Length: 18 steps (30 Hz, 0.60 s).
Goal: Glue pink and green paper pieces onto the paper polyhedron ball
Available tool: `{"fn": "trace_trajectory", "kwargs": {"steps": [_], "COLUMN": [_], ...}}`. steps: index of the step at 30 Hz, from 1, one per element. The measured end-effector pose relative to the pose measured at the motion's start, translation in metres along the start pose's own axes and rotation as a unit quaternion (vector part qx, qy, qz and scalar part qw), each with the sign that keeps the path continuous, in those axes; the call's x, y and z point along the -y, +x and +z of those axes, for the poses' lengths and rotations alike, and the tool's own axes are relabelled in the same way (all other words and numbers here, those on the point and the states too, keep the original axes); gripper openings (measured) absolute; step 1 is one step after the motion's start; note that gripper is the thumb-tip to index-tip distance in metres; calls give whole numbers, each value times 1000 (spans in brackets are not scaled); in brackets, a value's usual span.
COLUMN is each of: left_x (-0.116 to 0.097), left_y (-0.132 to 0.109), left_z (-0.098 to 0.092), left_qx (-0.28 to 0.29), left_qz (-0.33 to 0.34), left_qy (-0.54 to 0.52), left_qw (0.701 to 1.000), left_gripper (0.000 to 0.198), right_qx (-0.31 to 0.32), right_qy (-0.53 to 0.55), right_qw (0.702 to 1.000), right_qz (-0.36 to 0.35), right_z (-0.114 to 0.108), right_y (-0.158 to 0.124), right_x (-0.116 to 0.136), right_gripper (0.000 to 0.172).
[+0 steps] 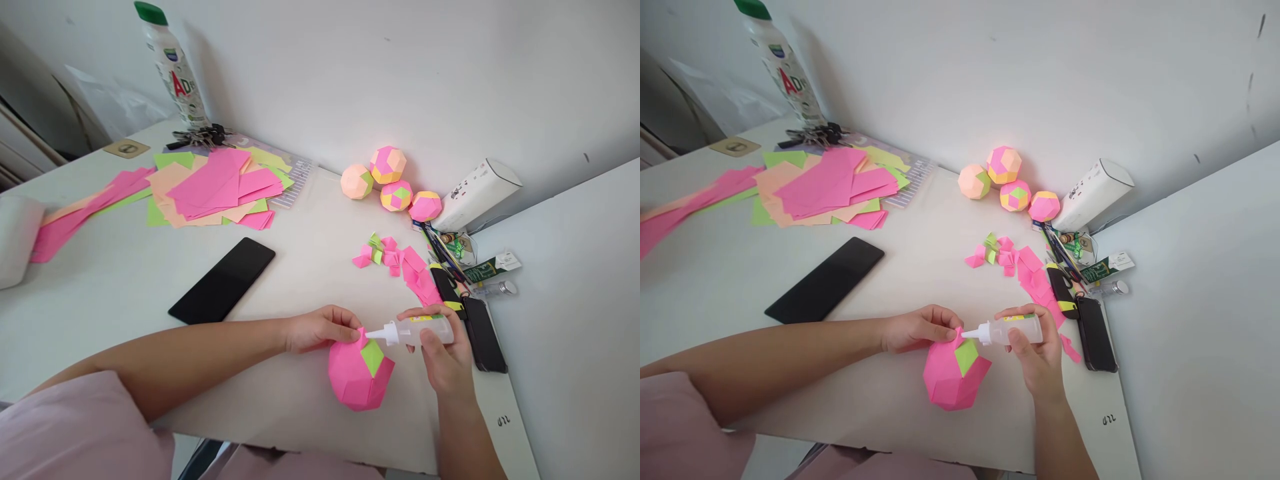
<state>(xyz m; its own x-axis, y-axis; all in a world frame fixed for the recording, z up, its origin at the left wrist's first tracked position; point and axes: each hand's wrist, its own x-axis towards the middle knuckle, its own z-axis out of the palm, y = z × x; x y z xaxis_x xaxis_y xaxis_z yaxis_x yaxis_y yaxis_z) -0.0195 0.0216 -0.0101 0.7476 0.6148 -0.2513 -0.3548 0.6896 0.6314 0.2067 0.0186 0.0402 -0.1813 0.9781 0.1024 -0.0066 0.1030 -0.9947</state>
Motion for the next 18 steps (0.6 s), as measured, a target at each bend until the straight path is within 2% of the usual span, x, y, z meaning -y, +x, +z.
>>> {"fn": "trace_trajectory", "kwargs": {"steps": [4,9,13,18], "left_x": [0,1,1,1], "left_y": [0,0,0,0], "left_z": [0,1,1,0], "left_qx": [-5,-8,-7,-7], "left_qz": [-2,-3,-6,-9], "left_qy": [11,20,33,45], "left_qw": [1000,1000,999,999], "left_gripper": [21,24,25,26], "right_qx": [-38,-56,-73,-122], "right_qy": [-21,3,20,40], "right_qw": [999,998,997,988], "right_qz": [-27,-19,12,82], "right_z": [4,7,11,17], "right_y": [-2,-2,-1,1], "right_x": [0,-2,-6,-11], "right_gripper": [26,28,29,32]}}
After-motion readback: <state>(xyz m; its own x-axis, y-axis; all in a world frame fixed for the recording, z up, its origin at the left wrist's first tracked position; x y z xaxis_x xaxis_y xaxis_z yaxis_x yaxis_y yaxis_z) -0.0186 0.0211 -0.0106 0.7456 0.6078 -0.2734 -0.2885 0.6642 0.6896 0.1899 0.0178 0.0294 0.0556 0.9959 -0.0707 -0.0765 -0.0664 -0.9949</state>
